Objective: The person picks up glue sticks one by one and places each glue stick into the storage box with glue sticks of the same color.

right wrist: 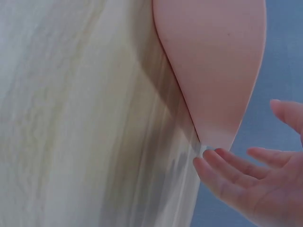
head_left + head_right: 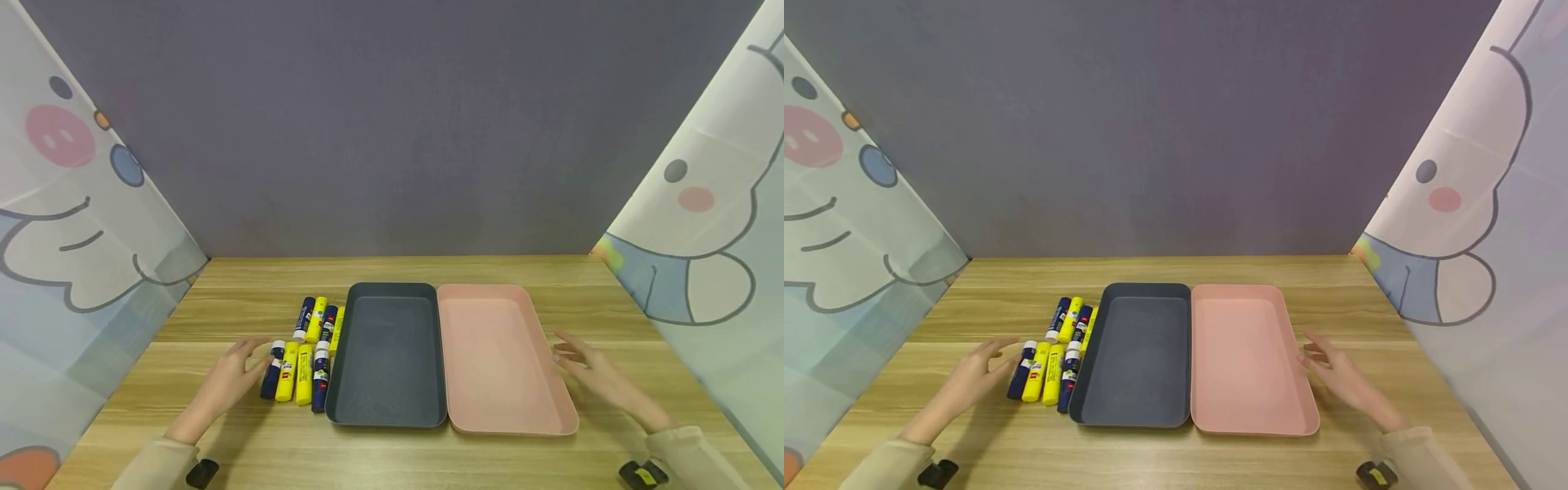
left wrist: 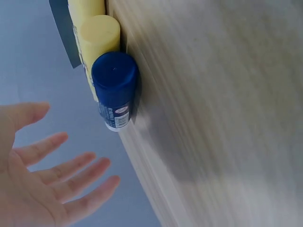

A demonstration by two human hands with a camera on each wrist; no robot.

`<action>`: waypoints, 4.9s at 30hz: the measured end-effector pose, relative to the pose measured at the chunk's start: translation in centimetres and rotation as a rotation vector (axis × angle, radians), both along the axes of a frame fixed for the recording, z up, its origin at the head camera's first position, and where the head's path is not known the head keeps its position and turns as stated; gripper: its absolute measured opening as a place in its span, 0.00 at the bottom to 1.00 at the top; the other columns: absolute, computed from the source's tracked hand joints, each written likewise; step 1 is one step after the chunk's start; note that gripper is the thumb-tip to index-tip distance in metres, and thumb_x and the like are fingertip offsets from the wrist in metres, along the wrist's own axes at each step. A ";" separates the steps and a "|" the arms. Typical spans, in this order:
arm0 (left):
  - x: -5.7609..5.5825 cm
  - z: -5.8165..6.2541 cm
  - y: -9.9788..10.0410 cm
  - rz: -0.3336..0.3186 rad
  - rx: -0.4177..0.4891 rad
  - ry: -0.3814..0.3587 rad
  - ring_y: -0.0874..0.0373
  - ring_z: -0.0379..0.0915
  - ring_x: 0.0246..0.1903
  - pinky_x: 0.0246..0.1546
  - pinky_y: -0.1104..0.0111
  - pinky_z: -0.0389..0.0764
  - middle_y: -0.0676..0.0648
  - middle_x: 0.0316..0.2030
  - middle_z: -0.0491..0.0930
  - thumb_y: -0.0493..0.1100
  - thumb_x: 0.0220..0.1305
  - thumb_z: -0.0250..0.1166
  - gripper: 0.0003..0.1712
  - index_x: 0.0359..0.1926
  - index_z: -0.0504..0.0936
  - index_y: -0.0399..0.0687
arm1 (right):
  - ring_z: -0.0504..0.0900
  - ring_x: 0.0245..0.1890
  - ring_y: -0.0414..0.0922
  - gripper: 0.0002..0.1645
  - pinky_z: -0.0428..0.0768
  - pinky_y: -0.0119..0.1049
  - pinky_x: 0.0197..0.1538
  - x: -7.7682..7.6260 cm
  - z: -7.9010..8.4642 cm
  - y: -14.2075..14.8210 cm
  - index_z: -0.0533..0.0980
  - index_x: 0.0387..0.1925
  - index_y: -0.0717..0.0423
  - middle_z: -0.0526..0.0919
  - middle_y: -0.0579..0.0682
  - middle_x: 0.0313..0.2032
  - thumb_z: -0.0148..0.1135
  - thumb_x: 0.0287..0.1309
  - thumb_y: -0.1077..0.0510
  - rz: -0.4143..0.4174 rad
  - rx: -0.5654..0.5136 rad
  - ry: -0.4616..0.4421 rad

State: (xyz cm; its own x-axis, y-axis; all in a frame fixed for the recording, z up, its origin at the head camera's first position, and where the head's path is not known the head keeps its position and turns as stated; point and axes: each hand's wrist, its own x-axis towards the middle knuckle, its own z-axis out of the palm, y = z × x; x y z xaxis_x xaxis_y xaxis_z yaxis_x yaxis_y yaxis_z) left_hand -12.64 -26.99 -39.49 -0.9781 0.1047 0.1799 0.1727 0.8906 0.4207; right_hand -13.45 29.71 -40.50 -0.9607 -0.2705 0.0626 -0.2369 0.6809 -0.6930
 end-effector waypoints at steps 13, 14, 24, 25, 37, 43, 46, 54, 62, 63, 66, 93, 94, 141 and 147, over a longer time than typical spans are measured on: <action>-0.1 -0.6 -0.4 0.088 0.158 -0.210 0.43 0.76 0.34 0.28 0.59 0.78 0.26 0.45 0.71 0.44 0.59 0.57 0.26 0.54 0.68 0.31 | 0.75 0.37 0.31 0.28 0.76 0.29 0.36 0.1 -1.0 0.0 0.57 0.58 0.74 0.73 0.71 0.44 0.47 0.62 0.60 0.012 -0.108 -0.083; -0.1 -0.6 -0.4 0.096 0.168 -0.226 0.43 0.76 0.34 0.29 0.59 0.78 0.26 0.45 0.71 0.44 0.59 0.56 0.26 0.54 0.68 0.31 | 0.75 0.37 0.30 0.28 0.76 0.29 0.35 0.1 -1.0 0.0 0.57 0.58 0.74 0.74 0.71 0.44 0.47 0.61 0.60 0.017 -0.110 -0.084; -0.4 -1.1 -0.1 0.123 0.301 -0.323 0.49 0.77 0.27 0.22 0.65 0.78 0.24 0.42 0.71 0.40 0.58 0.57 0.27 0.56 0.64 0.27 | 0.73 0.37 0.26 0.28 0.78 0.31 0.35 0.1 -1.3 0.0 0.54 0.57 0.79 0.70 0.77 0.44 0.46 0.60 0.65 0.051 -0.212 -0.111; -0.5 -1.1 -0.1 0.123 0.318 -0.329 0.51 0.77 0.26 0.21 0.66 0.78 0.24 0.42 0.70 0.39 0.58 0.57 0.27 0.56 0.63 0.27 | 0.74 0.37 0.26 0.28 0.78 0.31 0.35 0.1 -1.3 0.0 0.53 0.57 0.79 0.69 0.78 0.44 0.46 0.61 0.65 0.053 -0.220 -0.116; -1.0 -1.9 0.0 0.134 0.303 -0.353 0.56 0.72 0.18 0.18 0.66 0.77 0.27 0.38 0.72 0.37 0.56 0.59 0.28 0.56 0.63 0.27 | 0.76 0.38 0.29 0.27 0.79 0.33 0.34 -0.2 -1.7 0.5 0.54 0.60 0.73 0.62 0.84 0.47 0.44 0.62 0.66 0.139 -0.351 -0.155; -1.1 -2.1 0.1 0.143 0.288 -0.364 0.57 0.70 0.16 0.17 0.67 0.76 0.29 0.37 0.73 0.38 0.56 0.59 0.29 0.56 0.62 0.27 | 0.77 0.38 0.31 0.28 0.79 0.35 0.34 -0.1 -1.7 0.5 0.51 0.59 0.76 0.61 0.84 0.47 0.44 0.62 0.65 0.146 -0.365 -0.171; -1.1 -2.1 0.1 0.155 0.279 -0.367 0.58 0.70 0.15 0.17 0.67 0.76 0.31 0.36 0.74 0.38 0.55 0.59 0.29 0.56 0.62 0.28 | 0.77 0.38 0.30 0.29 0.79 0.35 0.35 -0.1 -1.7 0.4 0.49 0.57 0.80 0.61 0.84 0.47 0.45 0.62 0.64 0.137 -0.359 -0.179; -1.3 -1.9 0.2 0.168 0.276 -0.383 0.57 0.70 0.16 0.16 0.66 0.75 0.30 0.34 0.75 0.38 0.54 0.60 0.31 0.55 0.62 0.25 | 0.77 0.39 0.30 0.26 0.79 0.33 0.35 -0.2 -2.0 0.7 0.60 0.61 0.52 0.60 0.86 0.47 0.44 0.61 0.67 0.169 -0.411 -0.163; -1.6 -1.7 0.0 0.210 0.331 -0.429 0.55 0.72 0.25 0.18 0.66 0.77 0.29 0.35 0.74 0.38 0.53 0.61 0.31 0.55 0.62 0.25 | 0.77 0.38 0.30 0.27 0.79 0.35 0.35 -0.3 -2.0 0.7 0.55 0.62 0.64 0.60 0.84 0.49 0.45 0.62 0.65 0.142 -0.379 -0.200; -1.6 -1.7 0.0 0.213 0.343 -0.432 0.54 0.73 0.25 0.18 0.65 0.77 0.29 0.35 0.73 0.38 0.53 0.61 0.31 0.55 0.62 0.25 | 0.77 0.38 0.30 0.28 0.79 0.35 0.36 -0.3 -1.9 0.7 0.53 0.62 0.68 0.59 0.84 0.49 0.44 0.62 0.64 0.139 -0.371 -0.205; -1.6 -1.8 -0.1 0.216 0.368 -0.436 0.55 0.73 0.24 0.19 0.64 0.78 0.29 0.35 0.74 0.38 0.53 0.60 0.31 0.55 0.61 0.25 | 0.77 0.38 0.30 0.29 0.79 0.35 0.36 -0.3 -1.9 0.7 0.50 0.60 0.76 0.59 0.84 0.49 0.45 0.63 0.63 0.131 -0.360 -0.213; -1.8 -0.5 0.1 0.220 0.506 -0.453 0.56 0.71 0.23 0.24 0.63 0.78 0.32 0.38 0.74 0.39 0.55 0.59 0.33 0.58 0.59 0.30 | 0.78 0.39 0.33 0.25 0.79 0.38 0.37 -0.3 -2.0 1.0 0.59 0.62 0.50 0.55 0.84 0.51 0.45 0.63 0.63 0.156 -0.443 -0.268; -1.8 -0.4 0.2 0.218 0.514 -0.453 0.56 0.72 0.24 0.24 0.63 0.78 0.32 0.38 0.74 0.39 0.55 0.59 0.33 0.59 0.59 0.30 | 0.78 0.39 0.33 0.25 0.79 0.38 0.37 -0.3 -2.0 1.0 0.60 0.60 0.45 0.55 0.84 0.51 0.45 0.63 0.63 0.158 -0.445 -0.269; -7.0 2.5 9.4 0.060 0.786 -0.488 0.54 0.72 0.27 0.29 0.61 0.79 0.40 0.38 0.76 0.37 0.55 0.59 0.30 0.60 0.63 0.39 | 0.78 0.40 0.35 0.28 0.79 0.40 0.38 -0.4 -1.9 1.2 0.60 0.55 0.28 0.53 0.86 0.50 0.42 0.64 0.65 0.244 -0.484 -0.285; -7.6 2.8 11.2 0.044 0.805 -0.494 0.51 0.72 0.28 0.29 0.61 0.79 0.39 0.38 0.74 0.36 0.55 0.59 0.29 0.59 0.64 0.40 | 0.78 0.41 0.34 0.26 0.79 0.40 0.39 -0.4 -1.8 1.1 0.60 0.57 0.32 0.53 0.86 0.51 0.42 0.64 0.64 0.231 -0.479 -0.289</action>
